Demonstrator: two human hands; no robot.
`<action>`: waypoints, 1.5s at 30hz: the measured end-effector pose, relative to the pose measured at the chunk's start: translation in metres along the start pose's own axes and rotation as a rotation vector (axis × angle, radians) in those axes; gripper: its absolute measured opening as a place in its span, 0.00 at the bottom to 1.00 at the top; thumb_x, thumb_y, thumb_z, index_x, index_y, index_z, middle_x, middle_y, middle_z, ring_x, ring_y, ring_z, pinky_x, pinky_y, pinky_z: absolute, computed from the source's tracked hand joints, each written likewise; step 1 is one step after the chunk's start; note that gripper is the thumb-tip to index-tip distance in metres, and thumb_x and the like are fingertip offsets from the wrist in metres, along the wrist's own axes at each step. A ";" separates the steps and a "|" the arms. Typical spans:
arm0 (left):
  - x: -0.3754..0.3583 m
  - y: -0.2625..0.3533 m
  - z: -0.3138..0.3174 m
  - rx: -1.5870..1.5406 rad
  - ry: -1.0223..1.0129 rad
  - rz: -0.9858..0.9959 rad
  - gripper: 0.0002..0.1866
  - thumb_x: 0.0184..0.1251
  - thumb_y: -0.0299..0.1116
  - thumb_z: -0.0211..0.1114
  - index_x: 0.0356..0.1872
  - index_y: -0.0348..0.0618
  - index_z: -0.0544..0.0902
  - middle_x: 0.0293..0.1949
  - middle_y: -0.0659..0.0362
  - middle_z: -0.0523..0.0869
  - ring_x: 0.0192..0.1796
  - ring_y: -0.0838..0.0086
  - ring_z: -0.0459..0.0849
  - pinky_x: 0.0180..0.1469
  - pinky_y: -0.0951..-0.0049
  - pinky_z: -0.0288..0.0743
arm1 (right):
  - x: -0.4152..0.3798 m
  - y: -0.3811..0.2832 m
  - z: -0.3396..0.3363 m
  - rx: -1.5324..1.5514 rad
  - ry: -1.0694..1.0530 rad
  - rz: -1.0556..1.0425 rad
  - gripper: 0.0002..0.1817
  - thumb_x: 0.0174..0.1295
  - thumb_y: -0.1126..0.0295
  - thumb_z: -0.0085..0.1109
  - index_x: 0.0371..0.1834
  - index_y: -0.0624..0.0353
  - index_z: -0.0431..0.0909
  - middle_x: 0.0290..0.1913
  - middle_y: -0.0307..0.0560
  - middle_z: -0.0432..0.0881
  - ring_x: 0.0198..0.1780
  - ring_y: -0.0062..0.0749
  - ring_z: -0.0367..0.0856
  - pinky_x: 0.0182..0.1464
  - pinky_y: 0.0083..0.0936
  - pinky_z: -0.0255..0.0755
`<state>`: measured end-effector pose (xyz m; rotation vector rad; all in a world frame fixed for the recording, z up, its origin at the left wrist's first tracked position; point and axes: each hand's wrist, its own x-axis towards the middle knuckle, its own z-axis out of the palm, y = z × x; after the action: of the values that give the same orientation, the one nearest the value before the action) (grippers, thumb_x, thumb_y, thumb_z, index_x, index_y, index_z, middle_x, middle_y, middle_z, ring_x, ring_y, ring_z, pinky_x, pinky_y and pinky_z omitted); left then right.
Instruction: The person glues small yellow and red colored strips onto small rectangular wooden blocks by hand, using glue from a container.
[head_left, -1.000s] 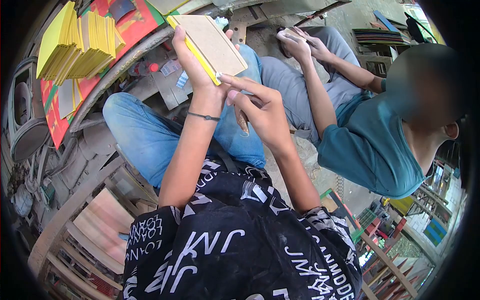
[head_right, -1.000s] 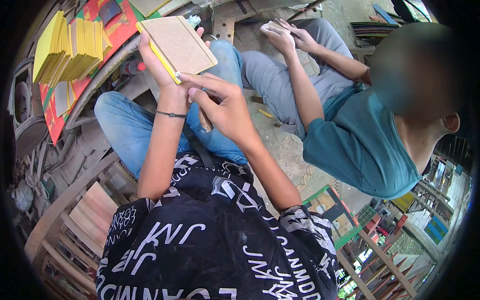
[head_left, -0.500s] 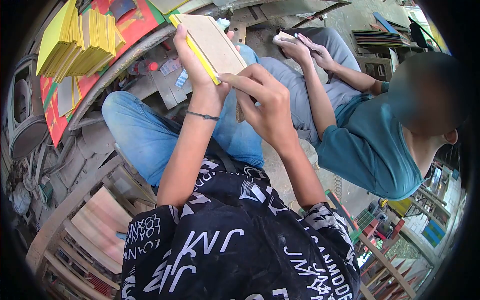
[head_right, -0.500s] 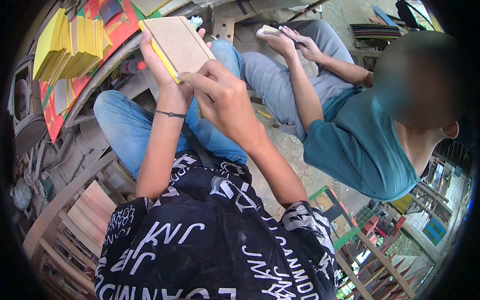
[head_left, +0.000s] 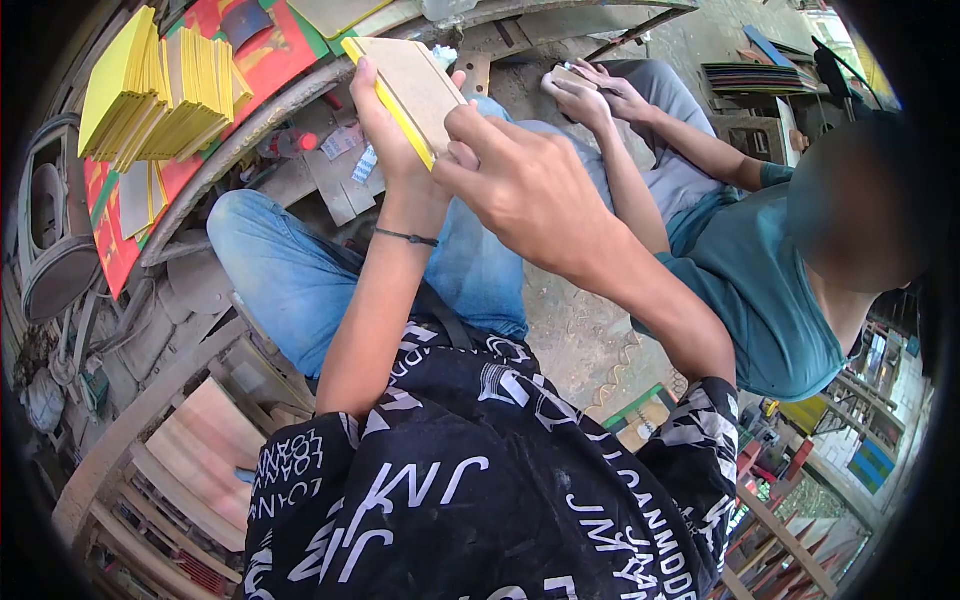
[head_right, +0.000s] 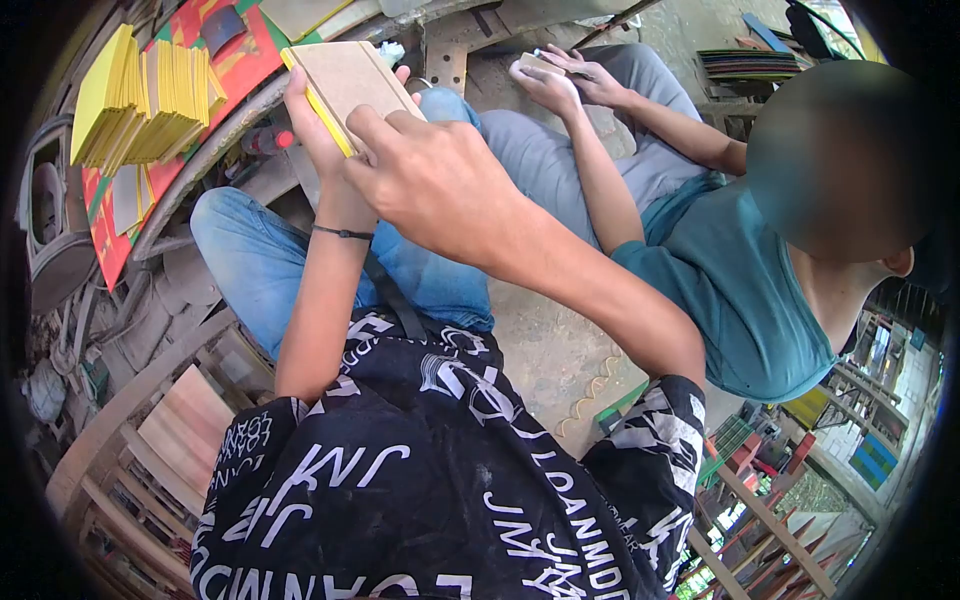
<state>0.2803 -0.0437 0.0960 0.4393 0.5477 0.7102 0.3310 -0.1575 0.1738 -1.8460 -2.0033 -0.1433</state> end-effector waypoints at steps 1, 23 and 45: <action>-0.001 0.001 0.002 -0.025 -0.001 -0.026 0.34 0.64 0.67 0.49 0.61 0.54 0.70 0.51 0.55 0.78 0.53 0.54 0.80 0.48 0.51 0.79 | 0.001 0.002 0.000 0.011 0.009 -0.002 0.04 0.50 0.74 0.60 0.29 0.61 0.77 0.37 0.47 0.73 0.32 0.37 0.82 0.27 0.33 0.76; -0.003 0.008 -0.002 -0.062 -0.088 -0.012 0.38 0.63 0.67 0.51 0.61 0.46 0.69 0.54 0.50 0.77 0.56 0.46 0.80 0.48 0.45 0.81 | -0.019 -0.008 0.036 0.562 0.264 0.311 0.20 0.48 0.87 0.59 0.43 0.58 0.86 0.42 0.46 0.80 0.36 0.29 0.85 0.39 0.23 0.77; -0.003 0.007 -0.004 -0.068 -0.057 -0.008 0.39 0.63 0.67 0.51 0.62 0.43 0.69 0.54 0.48 0.77 0.55 0.45 0.80 0.49 0.42 0.80 | -0.020 -0.014 0.037 0.606 0.320 0.357 0.19 0.54 0.86 0.56 0.47 0.59 0.86 0.45 0.49 0.79 0.33 0.27 0.83 0.39 0.23 0.76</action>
<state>0.2729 -0.0403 0.0977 0.3922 0.4697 0.7043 0.3097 -0.1652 0.1357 -1.6156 -1.2863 0.2344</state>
